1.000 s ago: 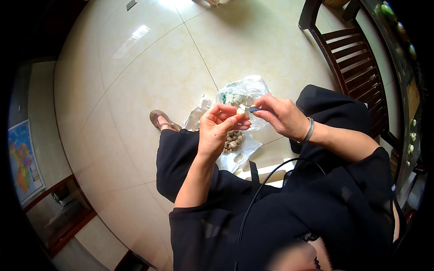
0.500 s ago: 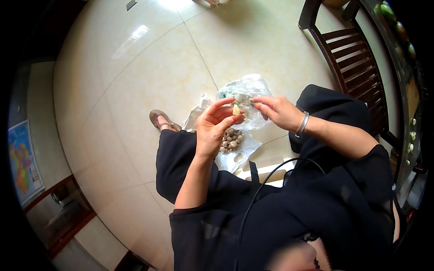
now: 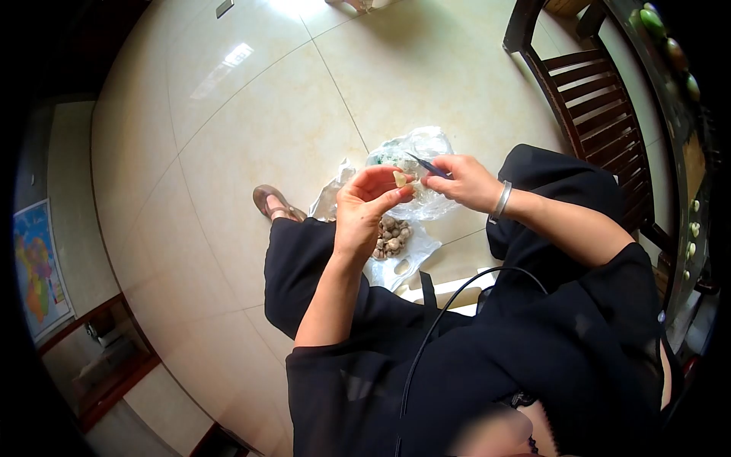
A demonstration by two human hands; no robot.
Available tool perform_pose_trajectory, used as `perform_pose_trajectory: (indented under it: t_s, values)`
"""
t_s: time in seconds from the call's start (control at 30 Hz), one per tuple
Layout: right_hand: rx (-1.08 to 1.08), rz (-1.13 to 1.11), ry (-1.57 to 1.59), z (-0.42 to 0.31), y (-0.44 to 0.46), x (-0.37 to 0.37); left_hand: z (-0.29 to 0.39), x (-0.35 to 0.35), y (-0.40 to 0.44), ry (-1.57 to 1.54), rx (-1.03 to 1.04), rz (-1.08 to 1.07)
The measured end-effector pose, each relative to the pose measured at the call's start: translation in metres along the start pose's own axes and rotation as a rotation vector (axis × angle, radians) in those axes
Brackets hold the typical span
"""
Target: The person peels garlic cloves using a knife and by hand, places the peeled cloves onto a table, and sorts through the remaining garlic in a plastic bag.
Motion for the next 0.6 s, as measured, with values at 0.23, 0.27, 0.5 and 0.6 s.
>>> perform_pose_trajectory:
  t_s: [0.23,0.27,0.5,0.6]
  values:
    - [-0.036,-0.002,0.082,-0.010,-0.002,-0.005,0.003,0.009,0.005,0.052,0.033,-0.002]
    - [-0.036,0.004,0.078,-0.012,-0.003,-0.005,0.006,0.010,0.004,0.098,0.032,0.012]
    - [-0.082,0.000,0.310,-0.022,-0.010,-0.012,0.009,0.013,0.008,0.332,0.147,0.044]
    - [-0.071,0.003,0.364,-0.020,-0.009,-0.015,0.008,0.012,0.011,0.427,0.195,0.058]
Point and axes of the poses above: each hand's wrist, its own y-axis towards the middle knuckle, its own x-axis out of the palm, z = x × y, the point moved 7 cm from there along y, towards the middle knuckle, and after that the axes turned 10 degrees about x, right-handed, at the moved point
